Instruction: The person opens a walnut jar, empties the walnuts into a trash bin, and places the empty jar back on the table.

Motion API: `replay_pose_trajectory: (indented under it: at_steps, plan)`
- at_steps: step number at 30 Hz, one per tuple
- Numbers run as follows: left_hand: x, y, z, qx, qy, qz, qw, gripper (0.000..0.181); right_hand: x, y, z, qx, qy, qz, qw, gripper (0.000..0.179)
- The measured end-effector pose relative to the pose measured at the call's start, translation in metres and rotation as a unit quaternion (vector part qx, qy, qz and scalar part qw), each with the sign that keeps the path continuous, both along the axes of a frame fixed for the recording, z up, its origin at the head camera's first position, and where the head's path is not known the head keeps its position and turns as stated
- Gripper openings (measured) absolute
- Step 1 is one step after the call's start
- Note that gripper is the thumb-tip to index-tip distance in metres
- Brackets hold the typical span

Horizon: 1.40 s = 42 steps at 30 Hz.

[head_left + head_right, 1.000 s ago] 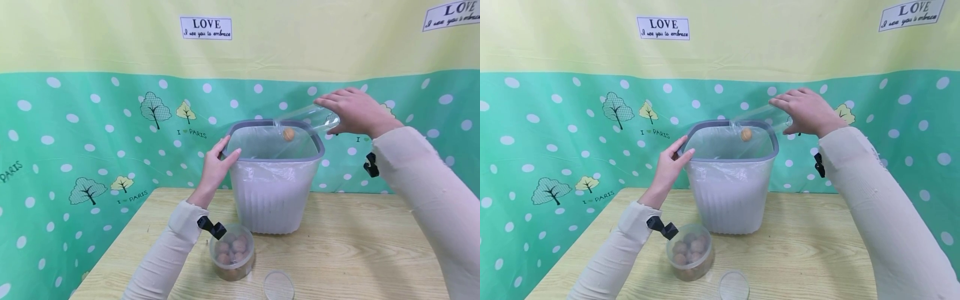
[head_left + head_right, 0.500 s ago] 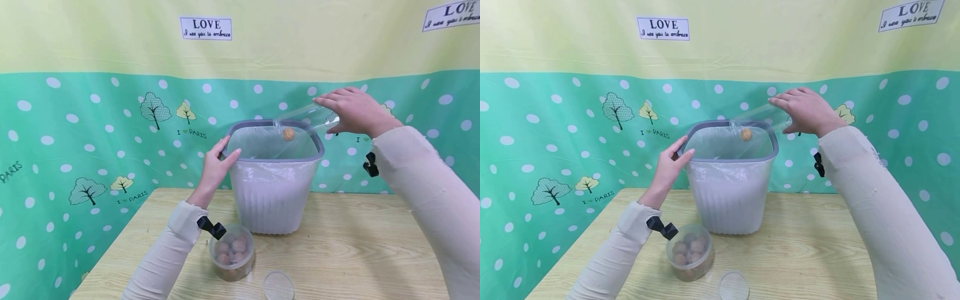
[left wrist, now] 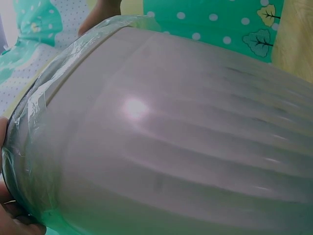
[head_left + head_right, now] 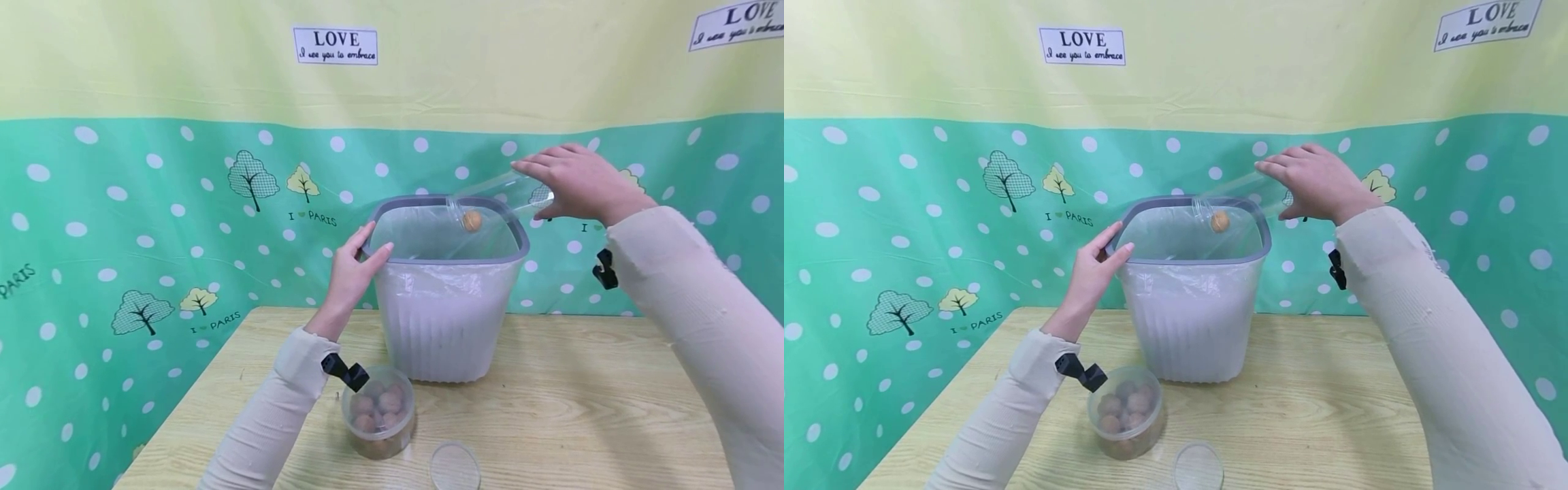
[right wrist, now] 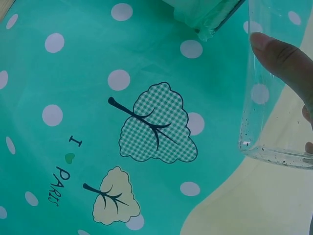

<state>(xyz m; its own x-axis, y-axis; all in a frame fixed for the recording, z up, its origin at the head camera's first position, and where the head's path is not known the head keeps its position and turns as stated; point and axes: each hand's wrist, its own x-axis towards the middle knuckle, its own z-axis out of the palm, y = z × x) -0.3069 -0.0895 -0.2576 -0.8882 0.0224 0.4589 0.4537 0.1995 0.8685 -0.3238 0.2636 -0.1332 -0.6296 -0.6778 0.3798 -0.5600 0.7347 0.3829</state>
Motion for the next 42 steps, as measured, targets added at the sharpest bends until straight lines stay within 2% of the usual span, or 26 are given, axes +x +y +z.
replay_pose_trajectory:
  at_steps: [8,16,24,36,42]
  plan:
    - [0.0016,0.0002,0.0024,-0.007,-0.006,0.004,0.9999,0.066,0.0003,-0.0033,0.0012,0.007,-0.005,-0.001,1.0,0.091]
    - [0.0012,0.0017,0.0039,-0.012,-0.002,0.001,0.9999,0.068,0.001,-0.0049,0.0044,0.037,0.048,-0.013,0.9981,0.088]
    - [-0.0007,0.0015,0.0044,-0.015,-0.003,0.001,0.9999,0.068,0.0007,-0.0027,0.0051,0.05,0.047,-0.003,0.9976,0.088]
    - [0.0004,0.0006,0.0027,-0.012,-0.005,0.002,0.9999,0.067,-0.0013,-0.0009,0.0022,0.031,0.046,0.005,0.9984,0.087]
    - [0.0002,-0.0005,0.0016,-0.011,-0.004,0.002,0.9999,0.068,-0.0011,-0.001,0.0019,0.041,0.039,0.0,0.9984,0.087]
